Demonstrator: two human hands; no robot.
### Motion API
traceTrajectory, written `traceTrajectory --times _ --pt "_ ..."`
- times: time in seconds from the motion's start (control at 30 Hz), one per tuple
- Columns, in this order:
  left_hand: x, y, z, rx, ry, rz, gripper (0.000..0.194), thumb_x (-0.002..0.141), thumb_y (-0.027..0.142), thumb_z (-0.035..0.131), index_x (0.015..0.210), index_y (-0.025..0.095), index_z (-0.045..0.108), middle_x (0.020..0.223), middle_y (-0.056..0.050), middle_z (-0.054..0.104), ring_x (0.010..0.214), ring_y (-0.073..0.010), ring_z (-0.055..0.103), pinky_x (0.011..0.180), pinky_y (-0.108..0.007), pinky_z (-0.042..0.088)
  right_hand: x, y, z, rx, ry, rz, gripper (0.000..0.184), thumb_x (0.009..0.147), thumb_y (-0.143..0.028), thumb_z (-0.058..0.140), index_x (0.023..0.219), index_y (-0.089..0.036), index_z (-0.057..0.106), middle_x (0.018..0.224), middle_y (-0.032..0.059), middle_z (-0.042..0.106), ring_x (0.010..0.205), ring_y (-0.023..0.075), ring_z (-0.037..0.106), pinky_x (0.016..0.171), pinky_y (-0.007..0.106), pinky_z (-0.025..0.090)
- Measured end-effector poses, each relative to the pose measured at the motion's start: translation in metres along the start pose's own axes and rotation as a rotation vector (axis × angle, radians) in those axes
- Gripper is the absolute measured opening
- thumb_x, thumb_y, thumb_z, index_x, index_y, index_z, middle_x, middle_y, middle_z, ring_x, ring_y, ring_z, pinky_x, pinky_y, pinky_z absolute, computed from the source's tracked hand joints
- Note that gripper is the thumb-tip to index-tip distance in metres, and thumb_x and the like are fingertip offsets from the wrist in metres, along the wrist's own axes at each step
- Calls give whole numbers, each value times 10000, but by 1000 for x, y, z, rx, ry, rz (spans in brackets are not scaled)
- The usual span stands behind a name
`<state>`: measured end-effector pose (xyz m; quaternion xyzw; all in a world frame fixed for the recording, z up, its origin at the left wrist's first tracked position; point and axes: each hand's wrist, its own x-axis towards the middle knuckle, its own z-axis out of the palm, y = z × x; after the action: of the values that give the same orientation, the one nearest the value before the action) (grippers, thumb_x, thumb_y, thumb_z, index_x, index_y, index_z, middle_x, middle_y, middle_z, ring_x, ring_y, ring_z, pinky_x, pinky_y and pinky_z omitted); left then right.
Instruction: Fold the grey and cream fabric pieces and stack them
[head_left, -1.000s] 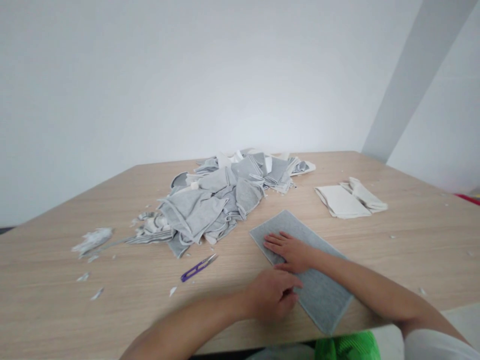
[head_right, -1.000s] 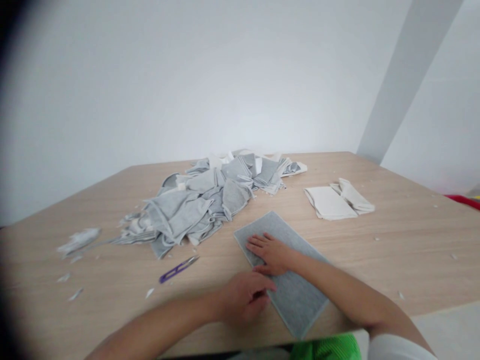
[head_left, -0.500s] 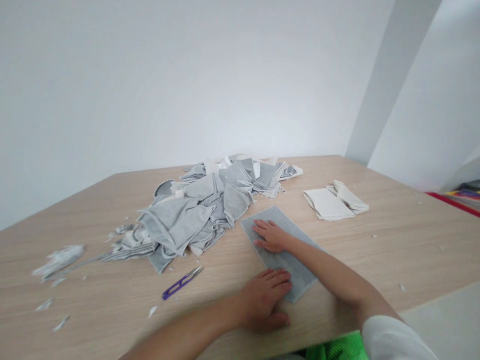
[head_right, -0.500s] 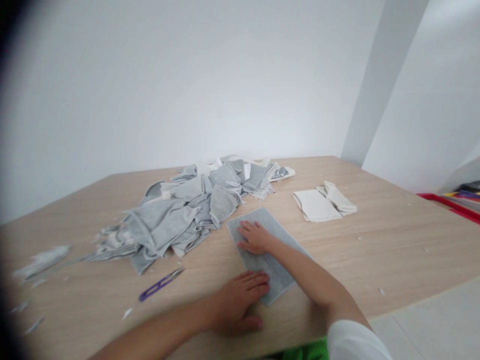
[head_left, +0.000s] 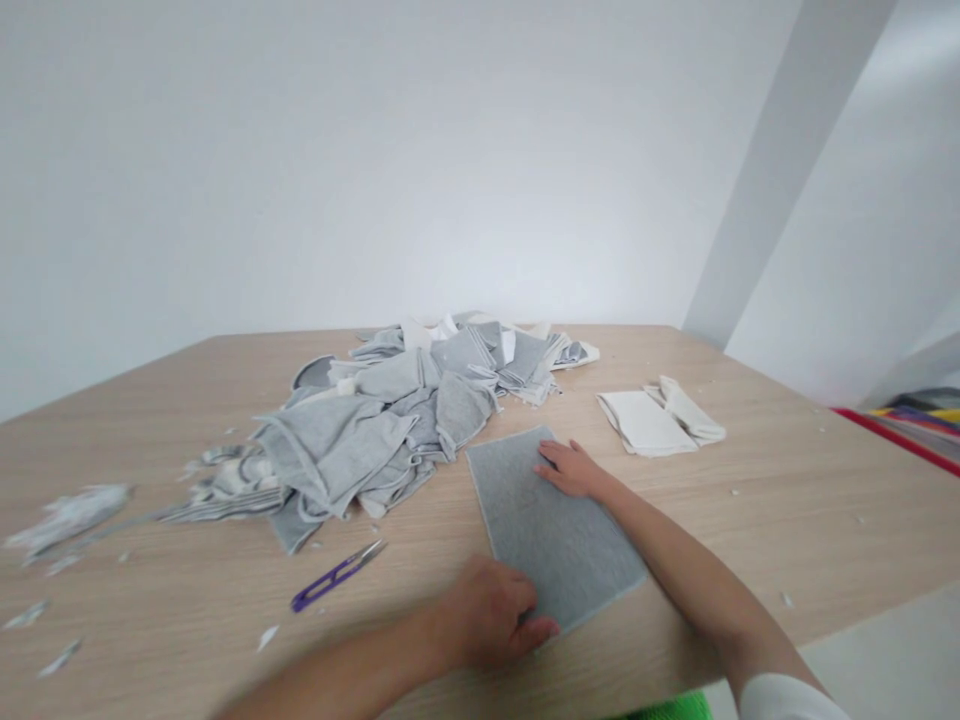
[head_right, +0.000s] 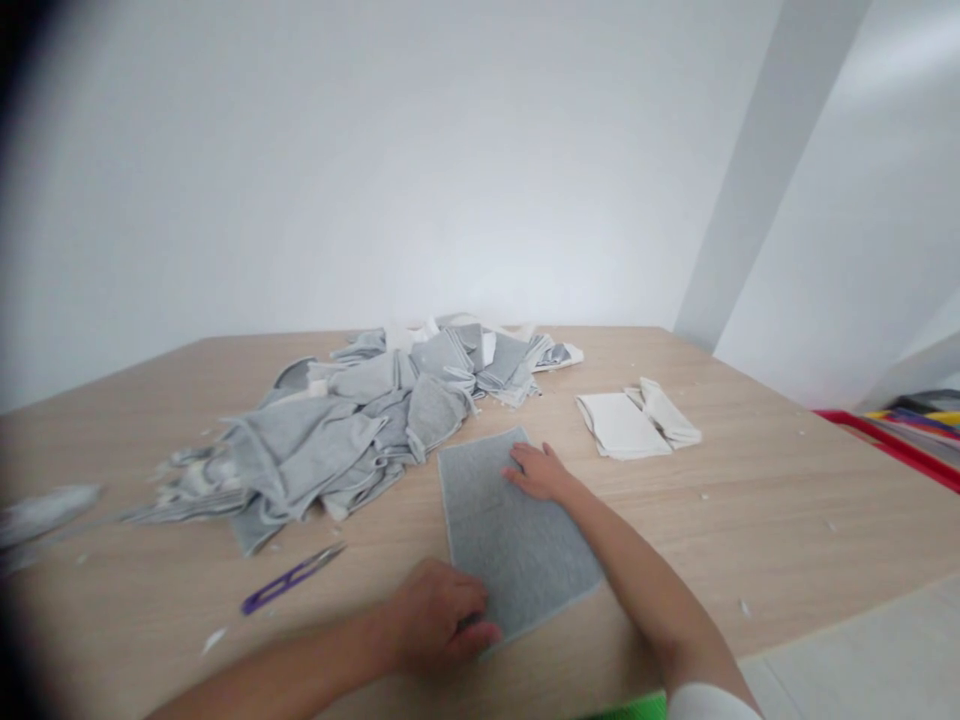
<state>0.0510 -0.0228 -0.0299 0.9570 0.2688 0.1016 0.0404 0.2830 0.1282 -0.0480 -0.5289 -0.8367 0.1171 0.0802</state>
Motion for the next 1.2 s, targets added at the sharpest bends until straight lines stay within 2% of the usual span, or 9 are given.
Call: traceTrajectory --times 0.17,0.27,0.43,0.57,0.67,0.8,0.97,1.07,1.2 --pt "-6 0 3 57 47 3 494 873 539 361 568 201 553 525 -34 593 485 -158 557 452 -296 342 4 5 3 -13 76 -2 537 913 -511 317 1343 -212 435 1426 100 399 1319 228 330 1070 492 155" --pt "-9 2 6 136 46 40 440 864 518 390 611 200 558 565 -41 613 496 -173 565 462 -306 366 4 9 4 -16 175 41 450 947 -433 274 1277 -229 502 1335 82 514 1233 206 442 1044 430 227" --pt "-11 -5 5 137 79 90 338 908 435 359 924 190 590 663 -41 661 590 -188 617 529 -303 433 4 14 7 -14 203 54 383 956 -336 270 1160 -213 570 1194 64 613 1117 179 526 986 331 295" --pt "-9 -26 2 21 189 -44 304 946 309 303 1123 196 523 824 -47 692 729 -178 648 636 -302 479 5 16 11 -21 225 33 368 947 -317 295 1167 -189 560 1203 80 601 1127 181 514 965 300 314" --pt "-6 -40 0 -72 248 -133 321 944 294 314 1205 204 479 1060 -67 663 951 -177 628 805 -322 490 5 16 12 -36 246 16 362 938 -316 319 1171 -183 561 1198 90 602 1119 188 518 956 300 327" --pt "-2 -44 -1 -86 168 -127 416 911 373 400 1262 161 469 1291 -109 539 1260 -219 428 1035 -372 357 4 15 12 -56 265 2 357 930 -313 338 1170 -179 566 1179 94 612 1104 191 529 939 295 345" --pt "-1 -39 0 -83 -74 -14 663 831 592 449 1362 200 389 1440 -100 374 1353 -254 278 1103 -425 230 2 13 11 -66 265 5 357 924 -319 355 1166 -164 568 1185 104 606 1111 196 526 931 287 351" --pt "1 -45 0 -25 -55 -106 565 882 532 393 1345 209 416 1436 -89 384 1352 -249 281 1101 -453 217 1 11 9 -76 260 16 357 921 -319 360 1162 -161 571 1182 104 607 1111 197 526 929 285 350" --pt "5 -59 -1 42 65 -138 345 931 283 359 1212 218 548 1303 -53 545 1317 -188 348 1129 -436 155 -1 3 6 -99 262 37 358 912 -336 370 1156 -172 575 1168 100 614 1097 201 531 928 291 348"
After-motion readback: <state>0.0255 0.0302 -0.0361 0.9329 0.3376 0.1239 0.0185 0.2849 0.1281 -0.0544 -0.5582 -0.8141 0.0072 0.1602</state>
